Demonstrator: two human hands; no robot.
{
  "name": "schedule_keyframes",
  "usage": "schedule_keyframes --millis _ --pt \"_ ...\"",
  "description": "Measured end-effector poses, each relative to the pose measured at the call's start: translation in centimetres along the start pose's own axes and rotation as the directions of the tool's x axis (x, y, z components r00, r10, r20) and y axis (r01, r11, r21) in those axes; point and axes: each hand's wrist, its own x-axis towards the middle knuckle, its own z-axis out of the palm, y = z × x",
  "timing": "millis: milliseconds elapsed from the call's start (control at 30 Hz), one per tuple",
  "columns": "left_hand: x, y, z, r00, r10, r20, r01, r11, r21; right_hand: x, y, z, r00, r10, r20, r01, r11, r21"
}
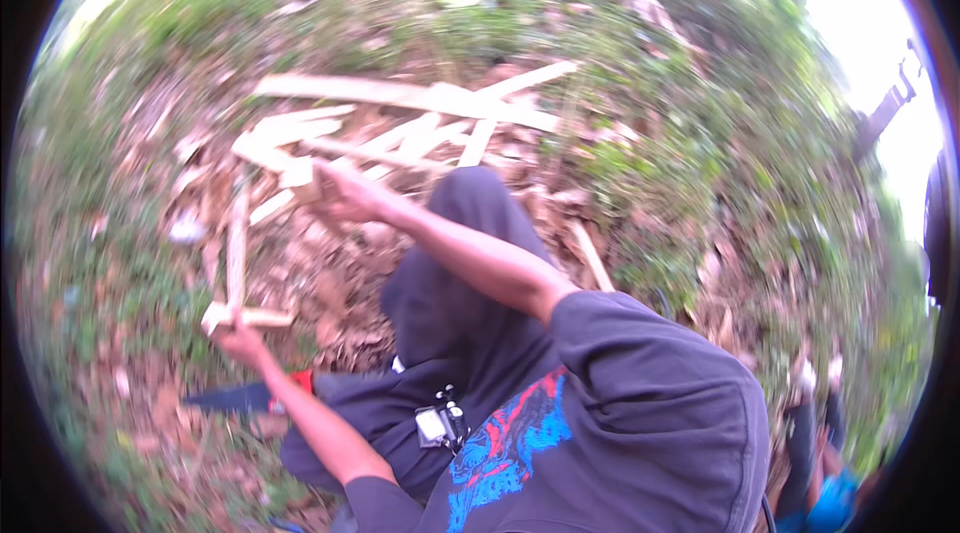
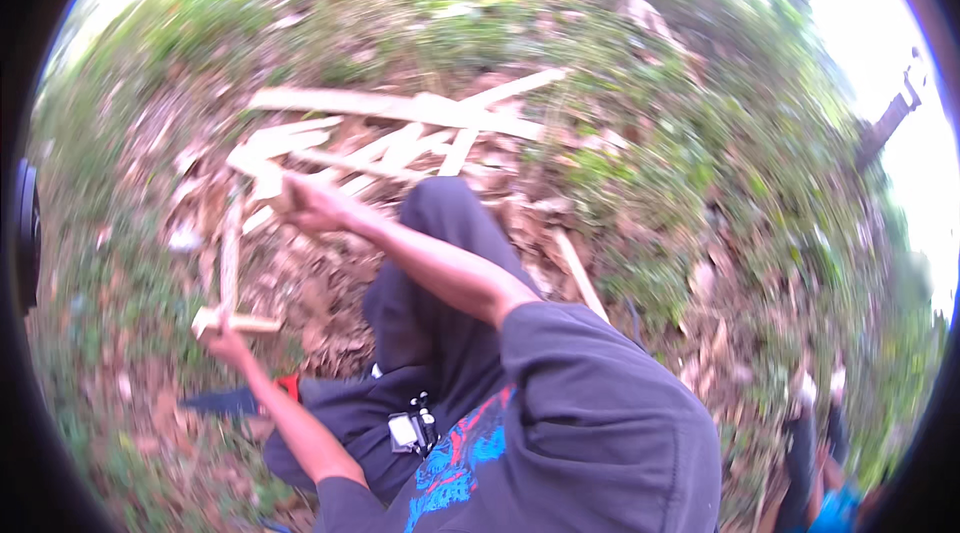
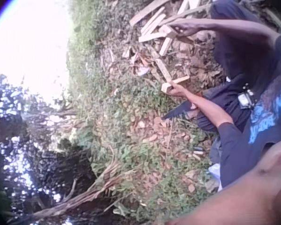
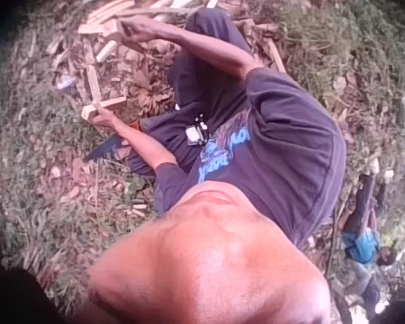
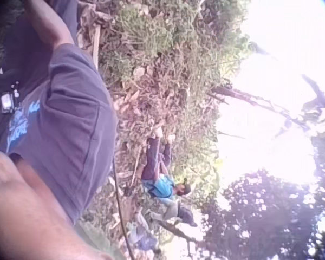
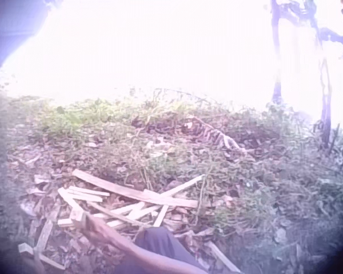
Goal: The person sits on the ground and uses a red hand saw to cut a piece of wood into smaller strips. After cutting, the person arranges the resulting wood pieces into a neat stack on the ground.
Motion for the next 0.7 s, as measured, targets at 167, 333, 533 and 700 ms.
schedule_keyframes --millis 167,333,533,700 --pt "2.4 4.2 0.1 0.997 0.049 0.063 -0.056 0.992 0.110 -3.0 -9.5 -13.4 0.858 -0.238 -0.455 0.197 0.971 -0.136" --pt "4.2 18.3 4.4 0.999 0.022 -0.023 -0.022 1.000 -0.013 -16.1 -16.6 -27.8 0.722 -0.234 -0.651 -0.091 0.900 -0.425" --pt "1.8 41.1 13.4 0.996 -0.039 0.079 0.083 0.722 -0.686 -33.5 -19.9 -33.1 0.366 0.180 -0.913 -0.724 0.671 -0.159" --pt "-16.1 51.7 22.3 0.484 0.301 0.822 0.737 0.367 -0.568 -45.3 -16.2 -31.3 -0.084 0.462 -0.883 -0.852 0.426 0.305"
